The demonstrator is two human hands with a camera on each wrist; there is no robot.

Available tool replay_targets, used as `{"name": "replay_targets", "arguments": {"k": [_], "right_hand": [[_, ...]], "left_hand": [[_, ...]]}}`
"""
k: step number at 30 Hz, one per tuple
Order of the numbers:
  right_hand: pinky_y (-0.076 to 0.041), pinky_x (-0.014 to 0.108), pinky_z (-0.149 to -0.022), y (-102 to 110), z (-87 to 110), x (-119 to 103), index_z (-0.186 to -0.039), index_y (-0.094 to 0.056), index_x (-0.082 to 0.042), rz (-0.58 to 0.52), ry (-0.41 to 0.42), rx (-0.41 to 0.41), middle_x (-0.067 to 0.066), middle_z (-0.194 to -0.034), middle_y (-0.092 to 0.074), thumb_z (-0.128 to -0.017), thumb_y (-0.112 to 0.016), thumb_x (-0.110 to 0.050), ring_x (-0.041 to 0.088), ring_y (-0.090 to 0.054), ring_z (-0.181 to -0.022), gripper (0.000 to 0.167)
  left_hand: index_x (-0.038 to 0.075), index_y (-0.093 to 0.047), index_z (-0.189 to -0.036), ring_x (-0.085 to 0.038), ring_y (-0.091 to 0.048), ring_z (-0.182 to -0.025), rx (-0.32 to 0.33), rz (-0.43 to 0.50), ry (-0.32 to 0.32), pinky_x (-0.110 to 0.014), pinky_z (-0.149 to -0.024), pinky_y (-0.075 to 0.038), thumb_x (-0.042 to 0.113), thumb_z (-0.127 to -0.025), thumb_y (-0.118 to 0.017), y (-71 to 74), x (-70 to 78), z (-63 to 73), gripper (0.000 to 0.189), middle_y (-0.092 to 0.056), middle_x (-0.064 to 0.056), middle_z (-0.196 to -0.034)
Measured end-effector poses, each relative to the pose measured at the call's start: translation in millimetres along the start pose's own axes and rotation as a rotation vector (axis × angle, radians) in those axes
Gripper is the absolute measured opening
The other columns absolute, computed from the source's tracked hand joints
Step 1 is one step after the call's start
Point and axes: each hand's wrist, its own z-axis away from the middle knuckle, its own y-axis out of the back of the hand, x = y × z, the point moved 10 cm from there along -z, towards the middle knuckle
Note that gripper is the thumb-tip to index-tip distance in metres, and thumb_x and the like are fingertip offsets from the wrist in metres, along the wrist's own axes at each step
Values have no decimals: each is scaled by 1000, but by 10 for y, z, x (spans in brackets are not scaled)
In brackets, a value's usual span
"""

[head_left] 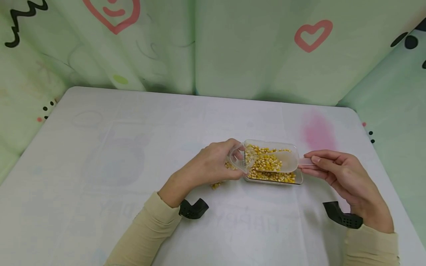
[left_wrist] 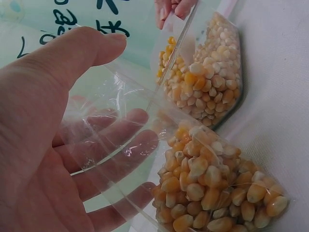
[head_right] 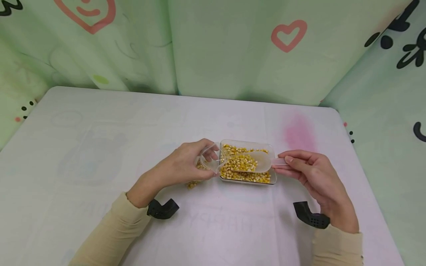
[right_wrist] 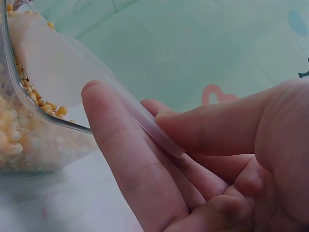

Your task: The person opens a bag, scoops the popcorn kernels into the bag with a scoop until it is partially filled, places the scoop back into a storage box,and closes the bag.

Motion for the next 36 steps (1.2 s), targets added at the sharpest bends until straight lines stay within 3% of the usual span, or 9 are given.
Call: {"name": "replay_targets", "arguments": {"k": [16,36], "right_hand": [[-54,37,-88,30,-6,22,-119,-64,9,-94,-4,-29,21,-111,-72,-101,-34,13,33,-73,-100,36],[-55,39,-89,120,11,4,-118,-66,10,-201,13,35,19,-111,-72,-101,-33,13,33,-73,-99,37]], "left_hand": [[14,-56,-127,-7,-62,-100,-7,0,9,-26,-86,-50,26,-82,-75,-2,-1,0,50,-68,8,-107],[13,-56,-127,-8,-63,-99,-6,-10,-12,-26,-85,-50,28,-83,-76,1,25,7,51,-68,6,-108]]}}
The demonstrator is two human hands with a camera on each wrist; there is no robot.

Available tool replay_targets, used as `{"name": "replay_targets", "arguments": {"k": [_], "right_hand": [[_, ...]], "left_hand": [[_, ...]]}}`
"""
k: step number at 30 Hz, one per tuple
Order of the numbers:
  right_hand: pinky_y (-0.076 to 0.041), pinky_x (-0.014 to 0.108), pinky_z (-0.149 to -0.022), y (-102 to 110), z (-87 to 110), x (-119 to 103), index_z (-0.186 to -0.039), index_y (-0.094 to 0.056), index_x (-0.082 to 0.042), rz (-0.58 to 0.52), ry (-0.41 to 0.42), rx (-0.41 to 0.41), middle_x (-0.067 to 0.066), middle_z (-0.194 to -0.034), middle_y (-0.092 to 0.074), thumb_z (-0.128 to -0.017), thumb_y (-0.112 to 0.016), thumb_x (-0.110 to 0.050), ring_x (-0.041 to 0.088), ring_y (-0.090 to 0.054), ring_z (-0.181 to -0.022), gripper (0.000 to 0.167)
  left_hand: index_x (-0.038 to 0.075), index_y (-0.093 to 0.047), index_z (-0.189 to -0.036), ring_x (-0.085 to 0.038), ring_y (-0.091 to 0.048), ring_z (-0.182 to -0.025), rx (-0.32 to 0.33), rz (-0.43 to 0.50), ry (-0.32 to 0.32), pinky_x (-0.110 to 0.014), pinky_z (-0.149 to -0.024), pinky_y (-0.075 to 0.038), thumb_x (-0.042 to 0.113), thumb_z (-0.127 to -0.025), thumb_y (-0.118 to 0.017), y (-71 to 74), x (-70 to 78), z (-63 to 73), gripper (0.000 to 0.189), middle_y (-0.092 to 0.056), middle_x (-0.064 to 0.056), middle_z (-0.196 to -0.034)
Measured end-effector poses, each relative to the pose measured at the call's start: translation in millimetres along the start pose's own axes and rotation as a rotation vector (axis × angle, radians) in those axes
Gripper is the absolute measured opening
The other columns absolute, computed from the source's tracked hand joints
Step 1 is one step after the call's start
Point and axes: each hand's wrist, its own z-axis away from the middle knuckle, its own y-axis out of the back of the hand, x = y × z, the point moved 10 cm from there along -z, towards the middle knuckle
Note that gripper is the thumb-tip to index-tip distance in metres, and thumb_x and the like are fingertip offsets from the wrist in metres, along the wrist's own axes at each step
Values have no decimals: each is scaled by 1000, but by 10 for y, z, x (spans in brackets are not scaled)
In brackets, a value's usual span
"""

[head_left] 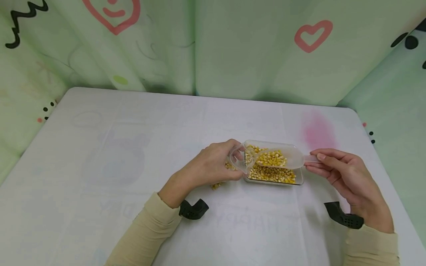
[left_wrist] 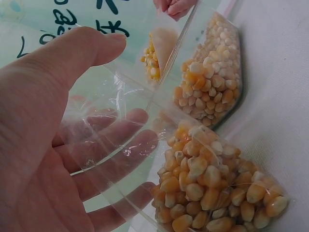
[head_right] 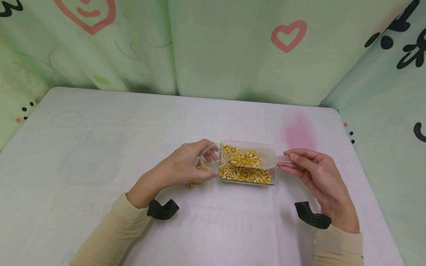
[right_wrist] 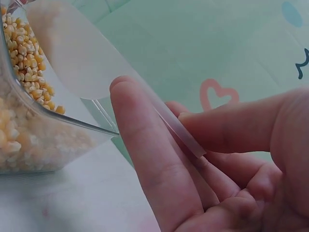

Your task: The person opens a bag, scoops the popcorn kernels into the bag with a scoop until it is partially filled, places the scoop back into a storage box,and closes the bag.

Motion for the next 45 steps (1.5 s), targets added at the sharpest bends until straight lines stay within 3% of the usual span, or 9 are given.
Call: {"name": "replay_targets", "arguments": {"k": [10,21,45], "right_hand": [[-56,41,-87,52,10,-30,-116,-67,11,-81,22,49,20,-109,-72,-101,-34,13,33,-73,-99,36],[-56,42,-85,34,41,-108,-116,-67,11,-83,48,106,19,-112,-73,-101,-36,11,32,-73,-99,34],[-56,43,-84,-295,66,-231,-115,-65,13,-27,119,49,21,-108,-73,-100,-32,14,35,-74,-94,36]], "left_hand": [[13,-56,-125,-7,-62,-97,5,-5,-5,-25,-84,-50,29,-82,-77,-6,1,-10,50,-67,8,-106],[14,-56,-125,-6,-61,-97,4,11,6,-25,-85,-50,29,-82,-77,-9,-12,-10,50,-67,8,-106],[13,-56,-125,-7,-61,-97,3,1,2,-25,-84,-49,29,-82,-77,-16,-5,-7,51,-67,8,-106]]}}
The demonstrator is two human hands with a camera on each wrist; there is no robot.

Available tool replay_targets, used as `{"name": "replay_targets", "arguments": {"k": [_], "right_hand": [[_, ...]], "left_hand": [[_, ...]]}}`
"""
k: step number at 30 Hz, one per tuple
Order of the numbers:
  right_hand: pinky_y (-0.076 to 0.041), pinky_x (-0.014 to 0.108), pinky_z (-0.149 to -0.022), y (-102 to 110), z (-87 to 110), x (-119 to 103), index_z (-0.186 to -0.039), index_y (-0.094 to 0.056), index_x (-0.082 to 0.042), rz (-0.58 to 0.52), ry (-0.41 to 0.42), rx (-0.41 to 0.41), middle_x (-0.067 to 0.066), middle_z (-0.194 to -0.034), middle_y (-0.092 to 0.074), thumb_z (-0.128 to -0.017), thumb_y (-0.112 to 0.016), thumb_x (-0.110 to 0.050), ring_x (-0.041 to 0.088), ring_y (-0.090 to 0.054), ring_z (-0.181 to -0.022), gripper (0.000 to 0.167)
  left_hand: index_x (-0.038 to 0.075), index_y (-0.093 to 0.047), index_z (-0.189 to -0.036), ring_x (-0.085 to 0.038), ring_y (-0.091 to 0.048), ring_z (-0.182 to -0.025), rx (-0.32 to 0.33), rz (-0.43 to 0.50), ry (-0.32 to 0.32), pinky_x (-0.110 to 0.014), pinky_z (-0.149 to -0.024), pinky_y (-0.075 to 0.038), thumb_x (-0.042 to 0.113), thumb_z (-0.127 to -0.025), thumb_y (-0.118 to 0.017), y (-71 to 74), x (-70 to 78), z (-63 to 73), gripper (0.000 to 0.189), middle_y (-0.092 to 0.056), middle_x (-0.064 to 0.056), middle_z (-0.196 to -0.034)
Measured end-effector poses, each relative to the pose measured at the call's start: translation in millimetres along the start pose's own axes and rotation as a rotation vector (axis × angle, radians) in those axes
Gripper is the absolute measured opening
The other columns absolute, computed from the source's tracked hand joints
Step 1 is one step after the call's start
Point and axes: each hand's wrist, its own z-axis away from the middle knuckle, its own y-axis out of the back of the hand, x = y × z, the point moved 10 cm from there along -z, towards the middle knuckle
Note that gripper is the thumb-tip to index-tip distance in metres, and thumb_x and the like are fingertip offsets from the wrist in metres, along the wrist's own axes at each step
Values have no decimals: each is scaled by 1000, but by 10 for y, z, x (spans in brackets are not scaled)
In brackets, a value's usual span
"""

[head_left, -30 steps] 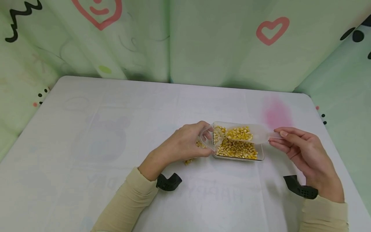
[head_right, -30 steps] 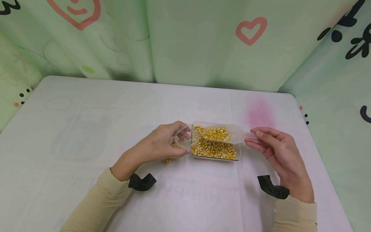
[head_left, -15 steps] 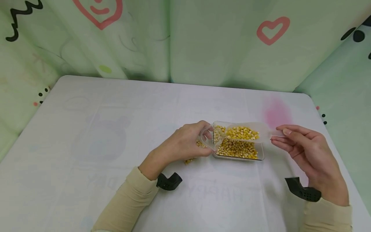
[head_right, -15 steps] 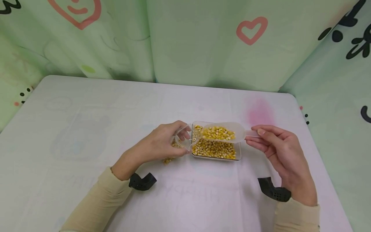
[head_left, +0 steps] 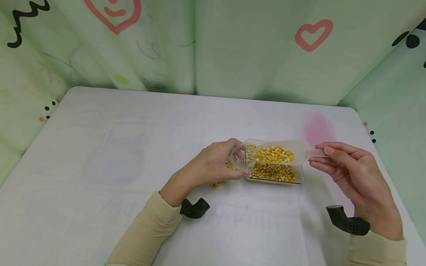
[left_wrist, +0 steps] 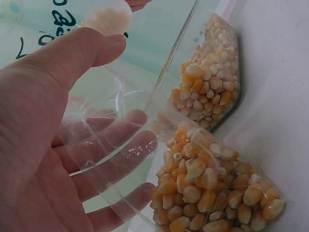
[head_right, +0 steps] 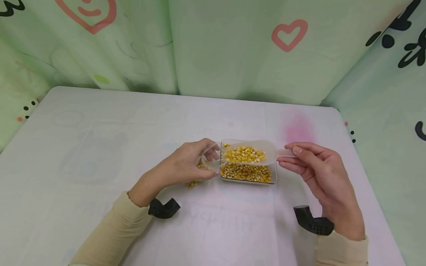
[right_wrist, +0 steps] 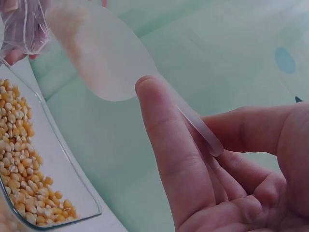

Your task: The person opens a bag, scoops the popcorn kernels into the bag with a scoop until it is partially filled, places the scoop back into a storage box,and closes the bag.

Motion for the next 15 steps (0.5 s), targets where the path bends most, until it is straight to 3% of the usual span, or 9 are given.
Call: {"name": "replay_targets", "arguments": {"k": [15], "right_hand": [[-55,43,-85,-234,17,-2,-116,-64,14,102,21,-46,22,-107,-73,-100,-34,14,36,-74,-94,34]], "left_hand": [[14,-56,-125,-8,-62,-101,-12,2,15,-25,-86,-50,28,-83,-76,2,1,9,49,-68,7,-109]]}}
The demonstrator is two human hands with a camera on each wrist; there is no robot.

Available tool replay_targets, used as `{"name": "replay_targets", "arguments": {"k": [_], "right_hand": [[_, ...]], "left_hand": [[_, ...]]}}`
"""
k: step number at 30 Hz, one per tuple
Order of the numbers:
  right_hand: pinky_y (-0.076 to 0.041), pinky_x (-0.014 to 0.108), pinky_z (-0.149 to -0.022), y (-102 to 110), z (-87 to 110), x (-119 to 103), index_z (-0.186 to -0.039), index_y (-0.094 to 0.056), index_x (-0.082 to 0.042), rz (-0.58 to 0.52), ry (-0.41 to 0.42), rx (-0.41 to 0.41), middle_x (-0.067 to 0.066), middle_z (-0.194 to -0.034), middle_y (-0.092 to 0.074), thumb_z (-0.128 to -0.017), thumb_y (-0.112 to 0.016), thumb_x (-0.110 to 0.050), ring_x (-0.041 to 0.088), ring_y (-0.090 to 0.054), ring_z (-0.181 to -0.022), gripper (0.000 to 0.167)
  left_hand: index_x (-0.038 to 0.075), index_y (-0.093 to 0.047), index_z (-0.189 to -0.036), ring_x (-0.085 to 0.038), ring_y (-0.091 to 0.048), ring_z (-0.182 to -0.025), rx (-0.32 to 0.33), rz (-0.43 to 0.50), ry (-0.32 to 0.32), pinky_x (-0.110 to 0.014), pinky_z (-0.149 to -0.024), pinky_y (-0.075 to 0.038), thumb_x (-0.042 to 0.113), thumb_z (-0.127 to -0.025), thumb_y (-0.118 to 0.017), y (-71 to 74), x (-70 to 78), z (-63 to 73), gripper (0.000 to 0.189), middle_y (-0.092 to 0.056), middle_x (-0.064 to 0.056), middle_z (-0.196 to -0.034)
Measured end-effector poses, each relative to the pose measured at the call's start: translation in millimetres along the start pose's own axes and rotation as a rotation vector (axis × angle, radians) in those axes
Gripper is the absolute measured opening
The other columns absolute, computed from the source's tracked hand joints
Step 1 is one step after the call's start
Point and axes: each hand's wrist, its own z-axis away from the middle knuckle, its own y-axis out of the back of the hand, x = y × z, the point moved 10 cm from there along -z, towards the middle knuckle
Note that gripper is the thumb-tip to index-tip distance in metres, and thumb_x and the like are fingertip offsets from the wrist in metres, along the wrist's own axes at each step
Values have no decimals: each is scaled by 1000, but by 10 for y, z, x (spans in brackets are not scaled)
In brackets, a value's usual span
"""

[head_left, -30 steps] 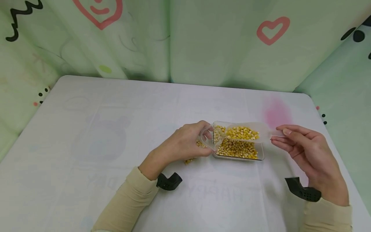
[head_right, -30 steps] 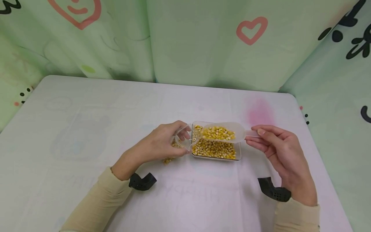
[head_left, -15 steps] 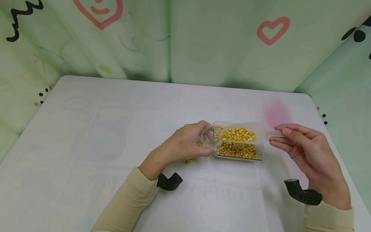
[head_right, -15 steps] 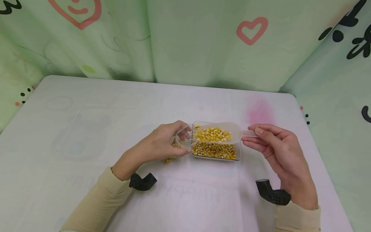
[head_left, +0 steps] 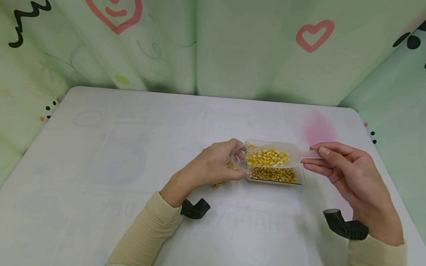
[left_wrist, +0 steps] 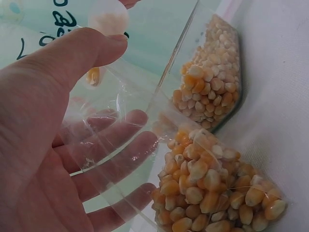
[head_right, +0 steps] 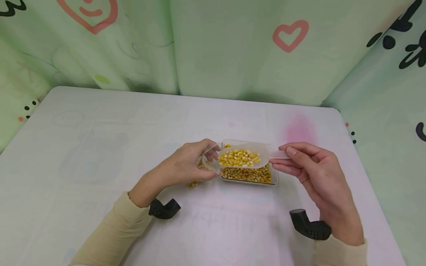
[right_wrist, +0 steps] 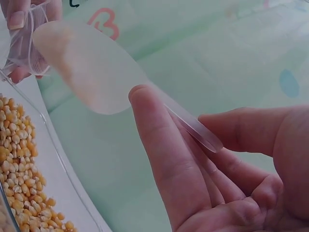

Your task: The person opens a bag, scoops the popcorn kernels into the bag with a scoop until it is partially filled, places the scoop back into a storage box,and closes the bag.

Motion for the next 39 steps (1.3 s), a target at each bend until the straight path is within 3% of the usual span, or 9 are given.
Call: {"name": "replay_targets", "arguments": {"k": [12,39], "right_hand": [[-54,43,-85,-151,5,-66,-115,-62,16,35,37,-51,24,-105,-73,-100,-33,15,36,-73,-95,33],[-54,44,-84,-251,37,-146,-117,-57,21,60,127,-96,28,-105,-71,-98,-30,20,39,-73,-93,33]], "left_hand": [[14,-56,-127,-9,-59,-101,2,-34,-2,-26,-87,-49,33,-82,-77,1,6,1,54,-64,4,-118],[13,-56,-125,-8,-61,-99,11,-28,-19,-25,-85,-49,33,-82,-78,0,12,0,52,-67,5,-109]]}}
